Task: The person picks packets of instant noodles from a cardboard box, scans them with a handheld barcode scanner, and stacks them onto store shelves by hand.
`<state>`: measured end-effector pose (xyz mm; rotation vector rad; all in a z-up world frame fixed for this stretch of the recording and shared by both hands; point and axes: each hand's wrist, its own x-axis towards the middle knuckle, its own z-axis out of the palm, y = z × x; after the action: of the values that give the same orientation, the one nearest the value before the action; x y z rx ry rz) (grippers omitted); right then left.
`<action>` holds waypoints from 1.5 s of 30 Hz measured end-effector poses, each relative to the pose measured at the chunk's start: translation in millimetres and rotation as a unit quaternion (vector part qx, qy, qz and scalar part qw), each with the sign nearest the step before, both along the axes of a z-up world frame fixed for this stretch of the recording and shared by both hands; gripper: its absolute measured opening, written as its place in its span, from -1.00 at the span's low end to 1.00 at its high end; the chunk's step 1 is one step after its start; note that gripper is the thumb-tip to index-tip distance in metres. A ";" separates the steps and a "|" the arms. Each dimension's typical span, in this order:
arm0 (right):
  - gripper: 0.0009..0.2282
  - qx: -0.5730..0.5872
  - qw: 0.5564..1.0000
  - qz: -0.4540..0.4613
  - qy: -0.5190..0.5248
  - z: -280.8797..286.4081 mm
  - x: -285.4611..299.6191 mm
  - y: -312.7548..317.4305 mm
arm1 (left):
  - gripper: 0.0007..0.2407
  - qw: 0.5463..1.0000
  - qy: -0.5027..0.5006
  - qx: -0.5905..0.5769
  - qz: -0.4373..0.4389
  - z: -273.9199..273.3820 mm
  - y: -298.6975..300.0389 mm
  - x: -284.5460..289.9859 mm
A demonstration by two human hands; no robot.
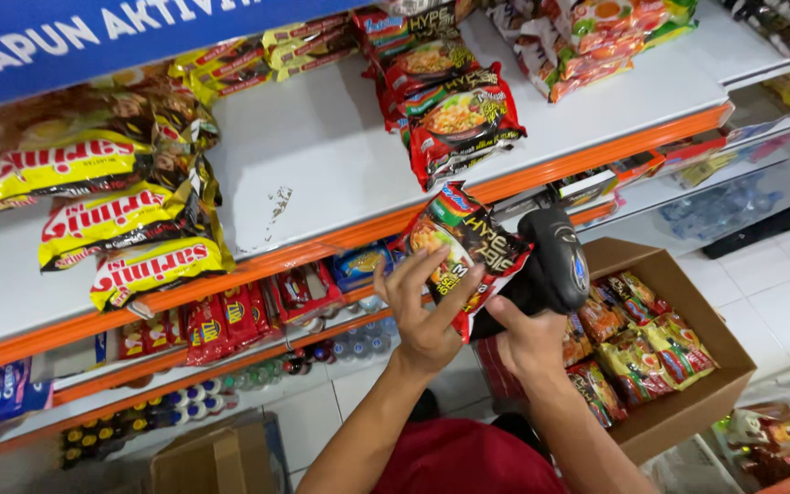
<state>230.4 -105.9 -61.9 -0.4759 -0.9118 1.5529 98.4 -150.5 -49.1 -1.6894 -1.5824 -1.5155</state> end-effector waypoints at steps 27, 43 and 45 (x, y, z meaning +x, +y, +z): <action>-0.59 0.148 0.970 -0.058 -0.184 92.6 -18.9 145.8 | -0.56 0.990 -0.094 -0.030 -0.105 54.7 117.0 -81.2; -0.67 0.290 0.791 -0.318 -0.433 82.4 -50.9 195.6 | -0.74 0.990 -0.128 0.011 -0.057 39.1 160.5 -87.6; -0.71 0.323 0.756 -0.326 -0.468 76.0 -53.6 204.2 | -0.75 0.992 -0.126 -0.012 -0.024 37.1 159.8 -86.7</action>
<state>176.9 98.3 14.0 -0.9533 -1.7154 0.2087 11.7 9.3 -12.0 -1.6099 -1.6983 -1.8012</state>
